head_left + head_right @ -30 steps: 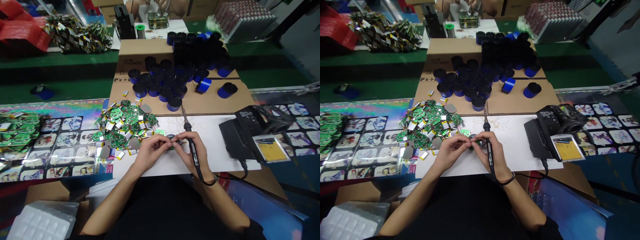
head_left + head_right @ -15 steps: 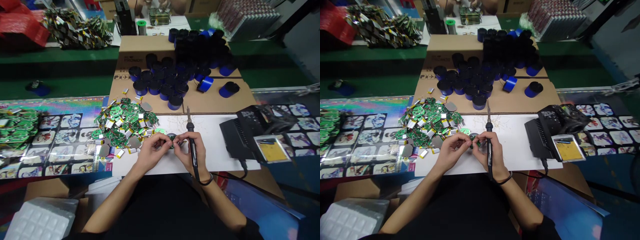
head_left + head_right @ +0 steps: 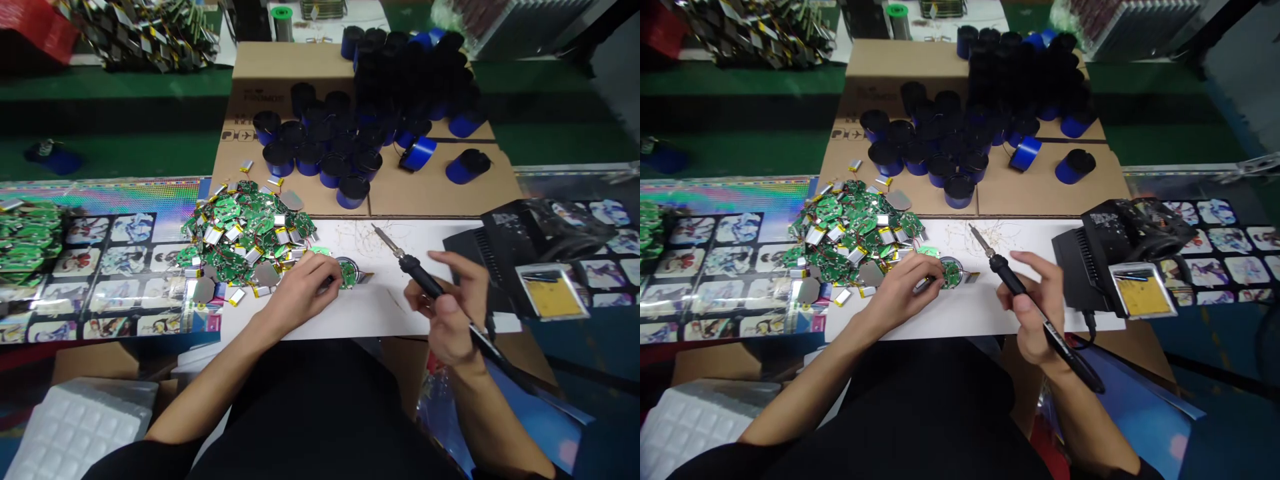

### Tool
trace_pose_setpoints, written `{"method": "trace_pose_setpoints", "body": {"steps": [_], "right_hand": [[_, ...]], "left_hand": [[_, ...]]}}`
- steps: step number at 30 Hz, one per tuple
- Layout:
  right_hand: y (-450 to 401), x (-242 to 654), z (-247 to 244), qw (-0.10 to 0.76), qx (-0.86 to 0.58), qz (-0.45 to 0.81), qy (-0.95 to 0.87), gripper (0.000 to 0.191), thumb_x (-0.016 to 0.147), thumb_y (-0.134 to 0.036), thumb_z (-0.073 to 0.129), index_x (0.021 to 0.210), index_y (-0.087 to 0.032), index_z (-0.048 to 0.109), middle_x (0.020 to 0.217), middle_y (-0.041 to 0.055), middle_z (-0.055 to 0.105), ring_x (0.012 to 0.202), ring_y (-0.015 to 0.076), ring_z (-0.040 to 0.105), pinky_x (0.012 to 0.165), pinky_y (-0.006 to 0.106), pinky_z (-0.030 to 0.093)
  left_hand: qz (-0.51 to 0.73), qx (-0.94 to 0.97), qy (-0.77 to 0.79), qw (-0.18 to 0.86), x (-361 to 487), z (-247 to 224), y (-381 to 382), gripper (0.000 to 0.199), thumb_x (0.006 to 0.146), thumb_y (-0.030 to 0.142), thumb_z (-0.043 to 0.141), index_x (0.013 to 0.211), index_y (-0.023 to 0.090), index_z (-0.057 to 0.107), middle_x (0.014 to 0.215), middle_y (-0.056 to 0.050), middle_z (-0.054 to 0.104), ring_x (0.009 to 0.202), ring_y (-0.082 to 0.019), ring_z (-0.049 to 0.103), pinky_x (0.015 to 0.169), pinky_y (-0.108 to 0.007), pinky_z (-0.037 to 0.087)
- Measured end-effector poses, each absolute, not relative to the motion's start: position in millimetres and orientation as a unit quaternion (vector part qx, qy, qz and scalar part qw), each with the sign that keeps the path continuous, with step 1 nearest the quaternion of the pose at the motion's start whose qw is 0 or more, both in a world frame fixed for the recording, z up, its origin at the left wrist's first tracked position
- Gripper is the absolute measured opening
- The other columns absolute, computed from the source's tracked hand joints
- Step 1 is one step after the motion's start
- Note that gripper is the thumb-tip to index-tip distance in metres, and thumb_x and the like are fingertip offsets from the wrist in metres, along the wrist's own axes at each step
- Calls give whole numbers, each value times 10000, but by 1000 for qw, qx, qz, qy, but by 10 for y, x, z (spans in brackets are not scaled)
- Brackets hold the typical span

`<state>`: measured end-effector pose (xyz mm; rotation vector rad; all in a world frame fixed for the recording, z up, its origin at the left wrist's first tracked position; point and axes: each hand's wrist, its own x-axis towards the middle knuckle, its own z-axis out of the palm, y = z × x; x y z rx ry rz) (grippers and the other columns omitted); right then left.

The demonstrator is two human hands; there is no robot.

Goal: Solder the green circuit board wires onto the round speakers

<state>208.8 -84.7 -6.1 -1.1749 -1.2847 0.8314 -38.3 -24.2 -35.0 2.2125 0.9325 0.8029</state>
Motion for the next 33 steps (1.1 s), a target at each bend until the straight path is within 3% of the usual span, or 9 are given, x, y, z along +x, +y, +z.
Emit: {"method": "trace_pose_setpoints", "body": {"steps": [2, 4, 9, 14, 21, 33], "right_hand": [[-835, 2152, 1, 574, -497, 382, -527, 411, 990, -532, 715, 1332, -311, 660, 737, -18, 697, 517, 149, 593, 442, 282, 438], [-836, 2224, 13, 557, -520, 375, -528, 326, 964, -468, 770, 1220, -270, 736, 808, 23, 753, 550, 159, 647, 442, 287, 470], [-869, 2361, -45, 514, -606, 264, -546, 83, 908, -286, 841, 969, -235, 814, 647, -22, 718, 464, 109, 610, 438, 231, 486], [-775, 2326, 31, 460, -553, 299, -627, 106, 857, -213, 818, 949, -235, 769, 671, -31, 747, 500, 115, 671, 504, 205, 562], [-688, 2256, 59, 413, -530, 317, -669, 109, 816, -189, 784, 902, -230, 731, 658, -37, 734, 497, 112, 679, 468, 171, 530], [-678, 2261, 52, 404, -527, 326, -673, 84, 832, -208, 777, 899, -232, 733, 689, -34, 747, 521, 109, 697, 484, 166, 540]], "left_hand": [[294, 835, 358, 296, -382, -361, -231, 101, 1078, 180, 546, 1012, 198, 621, 1060, -68, 740, 989, -207, 649, 959, -363, 480], [301, 833, 360, 295, -376, -375, -234, 104, 1075, 174, 545, 1001, 201, 613, 1059, -68, 744, 1006, -212, 663, 949, -363, 481], [335, 824, 351, 294, -362, -400, -274, 95, 1062, 140, 573, 993, 202, 595, 1062, -68, 741, 998, -206, 661, 931, -359, 488], [331, 825, 350, 296, -372, -410, -284, 91, 1058, 129, 583, 994, 194, 589, 1068, -78, 740, 1019, -211, 663, 942, -359, 489], [328, 832, 348, 282, -382, -406, -275, 65, 1057, 132, 599, 1024, 187, 610, 1091, -81, 749, 1006, -208, 650, 957, -359, 494], [330, 833, 351, 272, -377, -411, -276, 66, 1061, 140, 597, 1026, 193, 614, 1086, -69, 744, 994, -201, 639, 958, -354, 506]]}}
